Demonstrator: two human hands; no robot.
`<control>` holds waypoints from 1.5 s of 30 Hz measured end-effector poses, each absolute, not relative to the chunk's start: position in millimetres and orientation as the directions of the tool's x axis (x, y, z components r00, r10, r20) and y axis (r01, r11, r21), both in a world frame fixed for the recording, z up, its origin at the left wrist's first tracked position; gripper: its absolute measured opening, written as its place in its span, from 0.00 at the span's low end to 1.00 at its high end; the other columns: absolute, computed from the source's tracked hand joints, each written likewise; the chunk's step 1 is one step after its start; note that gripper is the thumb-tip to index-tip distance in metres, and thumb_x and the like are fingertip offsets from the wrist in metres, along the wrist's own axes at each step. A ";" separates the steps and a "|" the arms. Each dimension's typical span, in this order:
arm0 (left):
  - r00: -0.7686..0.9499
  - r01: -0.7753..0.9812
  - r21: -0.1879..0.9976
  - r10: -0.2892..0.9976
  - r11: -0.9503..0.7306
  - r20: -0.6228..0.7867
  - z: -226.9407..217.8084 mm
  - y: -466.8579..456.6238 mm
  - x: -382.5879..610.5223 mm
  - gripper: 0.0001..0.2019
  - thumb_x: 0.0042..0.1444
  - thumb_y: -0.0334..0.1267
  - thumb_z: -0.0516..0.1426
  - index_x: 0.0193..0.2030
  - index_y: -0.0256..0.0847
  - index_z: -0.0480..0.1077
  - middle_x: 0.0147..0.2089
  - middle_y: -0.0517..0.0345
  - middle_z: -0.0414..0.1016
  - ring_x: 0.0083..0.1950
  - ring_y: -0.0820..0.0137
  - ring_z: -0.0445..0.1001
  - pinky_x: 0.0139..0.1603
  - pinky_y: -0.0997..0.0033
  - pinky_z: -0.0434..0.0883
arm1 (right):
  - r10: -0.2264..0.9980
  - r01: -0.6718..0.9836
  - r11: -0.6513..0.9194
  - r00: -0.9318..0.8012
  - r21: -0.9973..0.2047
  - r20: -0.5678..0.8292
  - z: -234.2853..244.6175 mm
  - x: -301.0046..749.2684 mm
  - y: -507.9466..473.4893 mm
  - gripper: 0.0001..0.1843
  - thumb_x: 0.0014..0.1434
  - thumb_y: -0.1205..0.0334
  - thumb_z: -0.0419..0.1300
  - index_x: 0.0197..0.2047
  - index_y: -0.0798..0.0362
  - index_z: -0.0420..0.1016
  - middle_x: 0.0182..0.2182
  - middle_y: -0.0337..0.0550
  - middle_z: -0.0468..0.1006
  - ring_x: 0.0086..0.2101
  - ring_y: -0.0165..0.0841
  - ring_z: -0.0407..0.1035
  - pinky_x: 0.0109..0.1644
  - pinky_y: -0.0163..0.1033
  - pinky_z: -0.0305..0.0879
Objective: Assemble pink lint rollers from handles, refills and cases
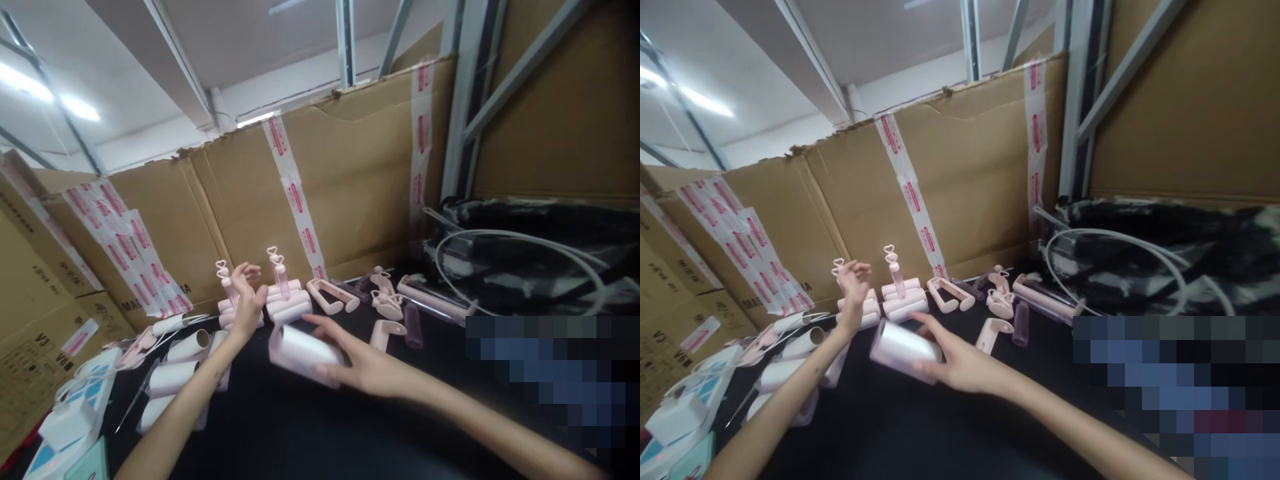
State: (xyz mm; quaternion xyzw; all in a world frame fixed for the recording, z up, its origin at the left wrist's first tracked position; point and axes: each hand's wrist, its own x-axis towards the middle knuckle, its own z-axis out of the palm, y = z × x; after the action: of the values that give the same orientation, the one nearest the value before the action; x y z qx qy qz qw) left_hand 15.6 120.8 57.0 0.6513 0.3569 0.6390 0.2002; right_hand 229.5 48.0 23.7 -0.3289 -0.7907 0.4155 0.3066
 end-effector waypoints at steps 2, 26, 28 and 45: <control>0.074 0.132 0.788 0.799 -0.601 0.597 46.6 90.4 8.5 0.29 0.52 0.48 0.56 0.55 0.43 0.48 0.55 0.46 0.62 0.55 0.61 0.65 0.55 0.57 0.63 | 0.778 -0.045 0.233 -0.590 -0.971 0.214 21.1 223.3 48.2 0.41 0.55 0.51 0.59 0.66 0.50 0.43 0.53 0.51 0.66 0.52 0.41 0.63 0.54 0.47 0.59; 0.325 0.139 0.962 0.929 -0.233 0.179 22.8 52.4 -12.3 0.36 0.45 0.34 0.63 0.55 0.49 0.44 0.45 0.57 0.66 0.38 0.70 0.74 0.40 0.65 0.75 | 0.931 -0.044 -0.103 -0.355 -0.994 -0.081 -4.4 206.0 59.3 0.28 0.51 0.53 0.63 0.52 0.50 0.60 0.40 0.43 0.75 0.40 0.38 0.70 0.44 0.46 0.67; 0.282 0.045 0.959 0.924 -0.280 0.257 16.8 49.4 -18.6 0.39 0.45 0.34 0.64 0.56 0.50 0.41 0.46 0.56 0.66 0.43 0.69 0.74 0.46 0.63 0.72 | 0.949 0.120 0.107 -0.307 -0.987 0.065 -6.7 209.7 63.9 0.29 0.50 0.52 0.64 0.52 0.52 0.61 0.42 0.45 0.74 0.43 0.41 0.69 0.48 0.48 0.65; 0.148 0.744 0.548 0.895 -0.381 0.421 -24.5 36.3 -24.2 0.27 0.46 0.45 0.62 0.49 0.39 0.56 0.50 0.48 0.59 0.55 0.55 0.61 0.55 0.51 0.62 | 0.860 0.124 0.413 -0.380 -0.902 0.342 18.5 214.9 55.7 0.38 0.52 0.50 0.62 0.62 0.49 0.53 0.57 0.52 0.65 0.54 0.46 0.63 0.55 0.52 0.63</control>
State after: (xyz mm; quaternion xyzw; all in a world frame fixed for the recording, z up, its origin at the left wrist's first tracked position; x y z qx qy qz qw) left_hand -24.2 36.3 -24.5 0.7503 0.5463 0.3571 0.1055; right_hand 214.9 55.7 18.5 -0.3429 -0.7172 0.4192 0.4385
